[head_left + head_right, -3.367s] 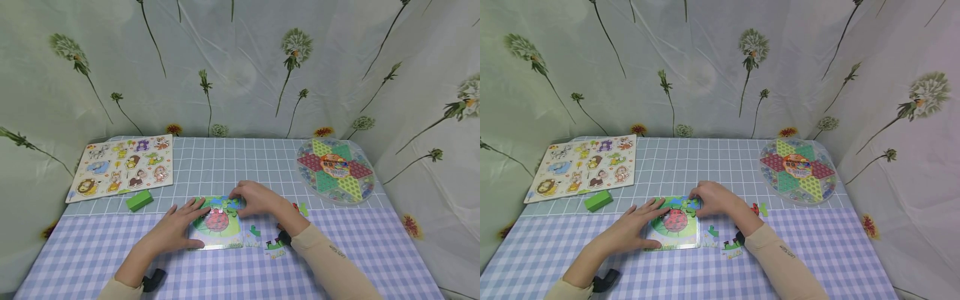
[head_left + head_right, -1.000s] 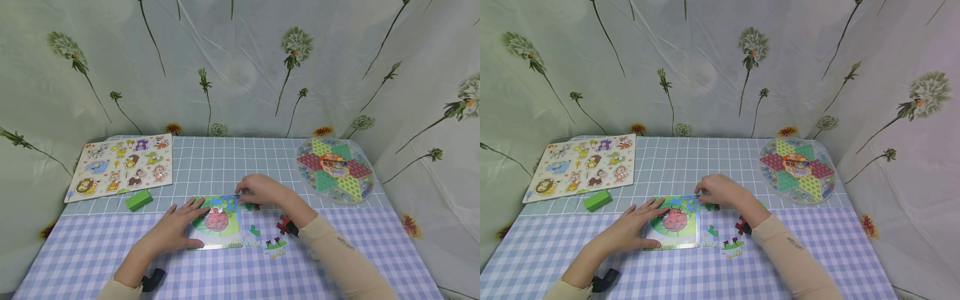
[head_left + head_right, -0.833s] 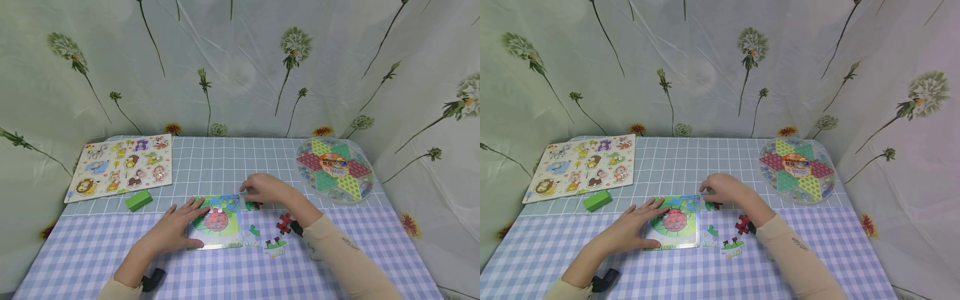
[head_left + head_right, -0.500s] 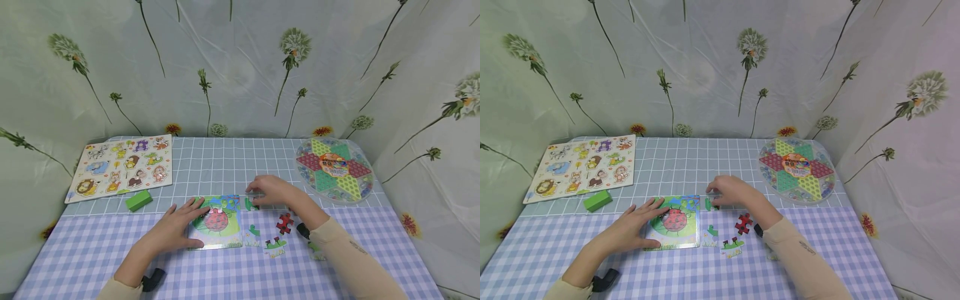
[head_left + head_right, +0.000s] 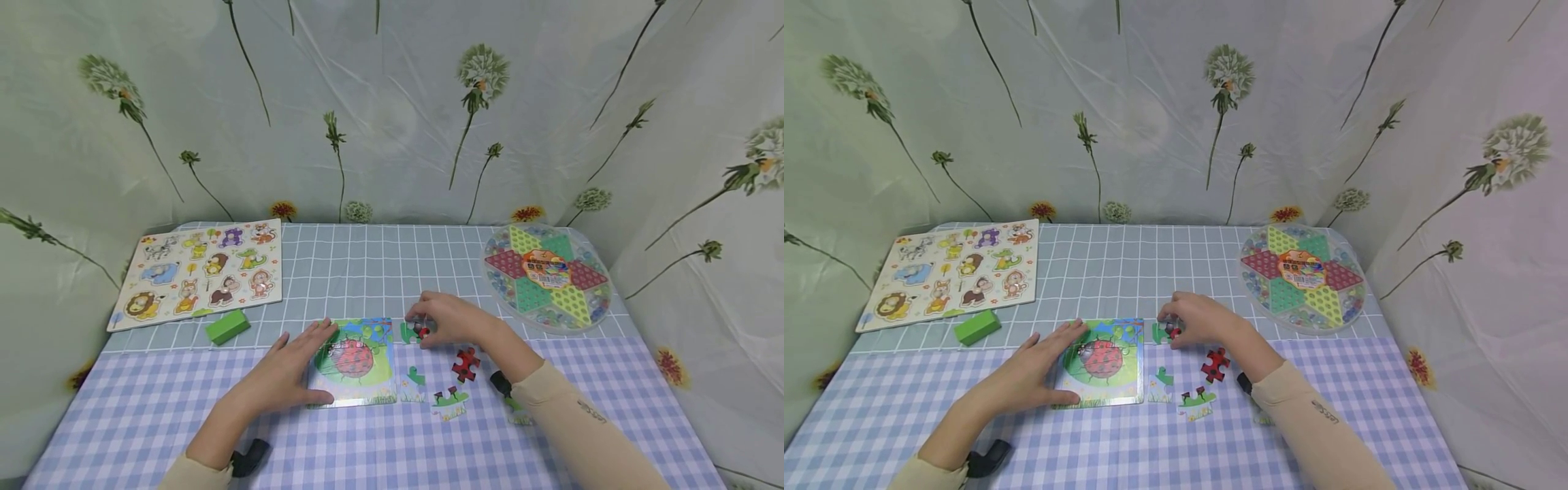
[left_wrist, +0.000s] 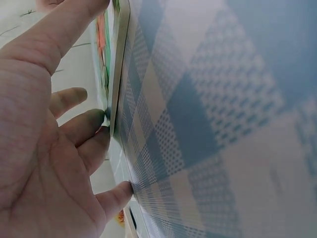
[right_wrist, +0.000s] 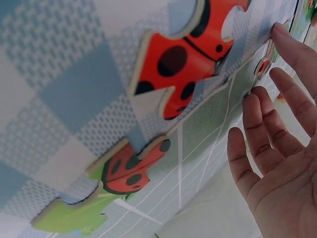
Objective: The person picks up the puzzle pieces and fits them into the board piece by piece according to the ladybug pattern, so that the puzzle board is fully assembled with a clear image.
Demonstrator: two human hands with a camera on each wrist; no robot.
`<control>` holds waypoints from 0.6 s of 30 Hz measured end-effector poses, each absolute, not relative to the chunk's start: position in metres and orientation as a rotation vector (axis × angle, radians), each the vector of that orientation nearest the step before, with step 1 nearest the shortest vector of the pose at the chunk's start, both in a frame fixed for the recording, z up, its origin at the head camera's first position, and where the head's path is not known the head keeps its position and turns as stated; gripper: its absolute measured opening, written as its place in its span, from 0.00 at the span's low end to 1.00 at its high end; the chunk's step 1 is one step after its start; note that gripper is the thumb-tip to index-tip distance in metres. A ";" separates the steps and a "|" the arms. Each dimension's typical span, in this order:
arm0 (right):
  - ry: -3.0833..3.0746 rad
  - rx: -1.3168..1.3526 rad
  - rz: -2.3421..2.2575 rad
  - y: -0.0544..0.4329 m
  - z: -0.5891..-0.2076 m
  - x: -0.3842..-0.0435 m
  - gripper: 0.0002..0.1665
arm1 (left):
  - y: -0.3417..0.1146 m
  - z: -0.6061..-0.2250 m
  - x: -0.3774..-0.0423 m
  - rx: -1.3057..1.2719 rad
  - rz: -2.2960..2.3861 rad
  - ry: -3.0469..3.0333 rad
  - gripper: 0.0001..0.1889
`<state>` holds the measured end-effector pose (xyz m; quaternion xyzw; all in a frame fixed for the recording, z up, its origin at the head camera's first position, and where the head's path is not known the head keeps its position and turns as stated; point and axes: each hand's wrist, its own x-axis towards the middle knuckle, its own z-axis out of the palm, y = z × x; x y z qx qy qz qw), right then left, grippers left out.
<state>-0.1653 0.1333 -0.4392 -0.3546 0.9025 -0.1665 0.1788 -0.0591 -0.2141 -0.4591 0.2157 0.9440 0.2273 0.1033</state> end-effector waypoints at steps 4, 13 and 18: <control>2.548 -0.994 -0.484 0.134 -0.439 -0.165 0.28 | -0.215 -0.459 -0.060 0.645 0.668 2.793 0.62; 2.539 -0.941 -0.505 0.134 -0.442 -0.165 0.28 | -0.223 -0.459 -0.060 0.639 0.742 2.782 0.61; 2.535 -0.945 -0.519 0.135 -0.442 -0.164 0.28 | -0.229 -0.459 -0.058 0.631 0.765 2.768 0.62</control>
